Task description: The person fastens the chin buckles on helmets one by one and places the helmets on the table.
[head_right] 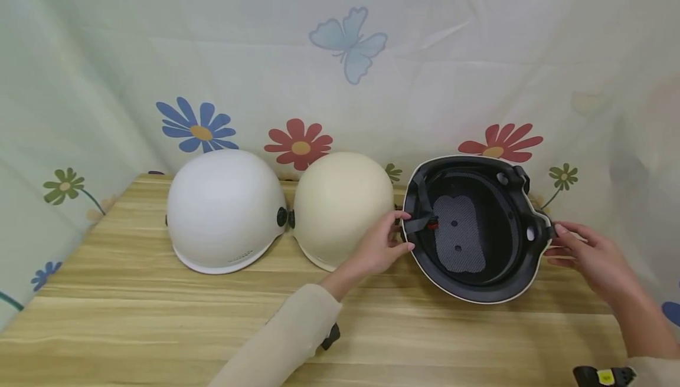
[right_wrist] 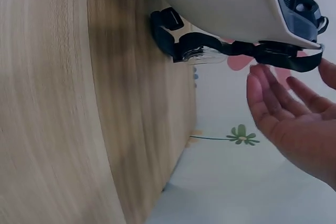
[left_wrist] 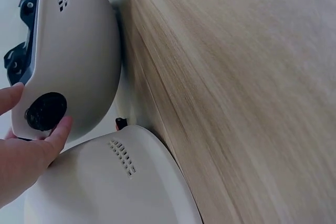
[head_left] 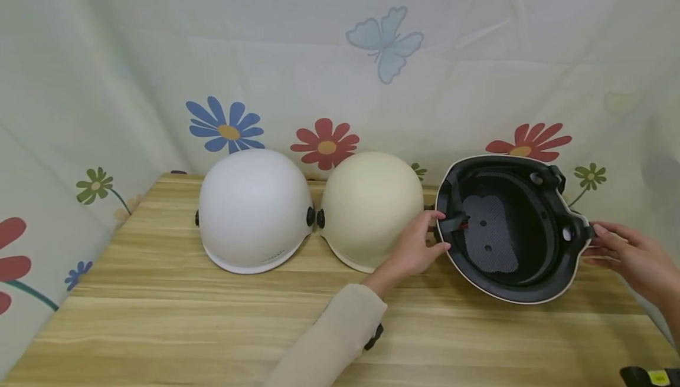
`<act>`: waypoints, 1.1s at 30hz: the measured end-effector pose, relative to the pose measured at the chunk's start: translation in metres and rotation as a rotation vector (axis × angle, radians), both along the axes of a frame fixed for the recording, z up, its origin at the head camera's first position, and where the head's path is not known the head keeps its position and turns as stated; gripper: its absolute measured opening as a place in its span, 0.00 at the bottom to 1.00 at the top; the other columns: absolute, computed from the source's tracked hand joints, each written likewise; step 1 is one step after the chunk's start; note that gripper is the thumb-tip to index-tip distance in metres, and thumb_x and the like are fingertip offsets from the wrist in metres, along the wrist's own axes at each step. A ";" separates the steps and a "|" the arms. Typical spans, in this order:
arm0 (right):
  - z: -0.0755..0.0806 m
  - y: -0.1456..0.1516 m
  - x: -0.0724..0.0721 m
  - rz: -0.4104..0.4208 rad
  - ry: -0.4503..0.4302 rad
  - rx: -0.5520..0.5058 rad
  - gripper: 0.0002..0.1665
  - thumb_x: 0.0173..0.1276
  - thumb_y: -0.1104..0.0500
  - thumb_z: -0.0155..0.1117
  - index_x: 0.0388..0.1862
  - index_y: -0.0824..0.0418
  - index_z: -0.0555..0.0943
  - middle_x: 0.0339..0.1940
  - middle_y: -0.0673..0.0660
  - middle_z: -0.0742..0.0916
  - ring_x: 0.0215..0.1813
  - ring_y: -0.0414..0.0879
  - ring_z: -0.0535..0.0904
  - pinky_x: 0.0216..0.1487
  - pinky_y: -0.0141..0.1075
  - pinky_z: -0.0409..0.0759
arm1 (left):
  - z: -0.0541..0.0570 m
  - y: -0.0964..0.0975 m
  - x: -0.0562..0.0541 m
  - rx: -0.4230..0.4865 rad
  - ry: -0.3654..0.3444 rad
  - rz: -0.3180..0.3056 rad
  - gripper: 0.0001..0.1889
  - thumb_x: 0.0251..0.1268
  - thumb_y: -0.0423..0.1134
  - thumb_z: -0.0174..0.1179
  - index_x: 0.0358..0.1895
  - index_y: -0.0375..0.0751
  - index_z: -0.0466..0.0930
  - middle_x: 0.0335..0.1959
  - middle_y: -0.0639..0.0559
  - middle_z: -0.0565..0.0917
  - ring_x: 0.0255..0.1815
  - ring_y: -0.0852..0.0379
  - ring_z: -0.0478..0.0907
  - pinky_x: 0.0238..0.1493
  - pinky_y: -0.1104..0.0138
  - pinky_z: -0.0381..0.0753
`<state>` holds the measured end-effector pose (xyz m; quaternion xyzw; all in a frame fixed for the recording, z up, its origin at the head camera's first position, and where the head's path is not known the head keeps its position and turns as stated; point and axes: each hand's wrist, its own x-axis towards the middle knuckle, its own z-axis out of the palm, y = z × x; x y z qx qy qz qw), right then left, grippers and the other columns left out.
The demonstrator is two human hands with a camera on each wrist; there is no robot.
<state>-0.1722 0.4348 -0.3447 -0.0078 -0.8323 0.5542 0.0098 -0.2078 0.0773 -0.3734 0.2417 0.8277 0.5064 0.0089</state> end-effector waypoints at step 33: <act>0.044 -0.007 -0.007 0.282 0.456 -0.428 0.25 0.65 0.80 0.42 0.61 0.72 0.67 0.48 0.56 0.82 0.40 0.43 0.79 0.37 0.26 0.77 | -0.001 0.001 -0.002 0.064 -0.064 -0.013 0.25 0.58 0.33 0.62 0.59 0.41 0.66 0.57 0.48 0.70 0.50 0.55 0.75 0.43 0.77 0.73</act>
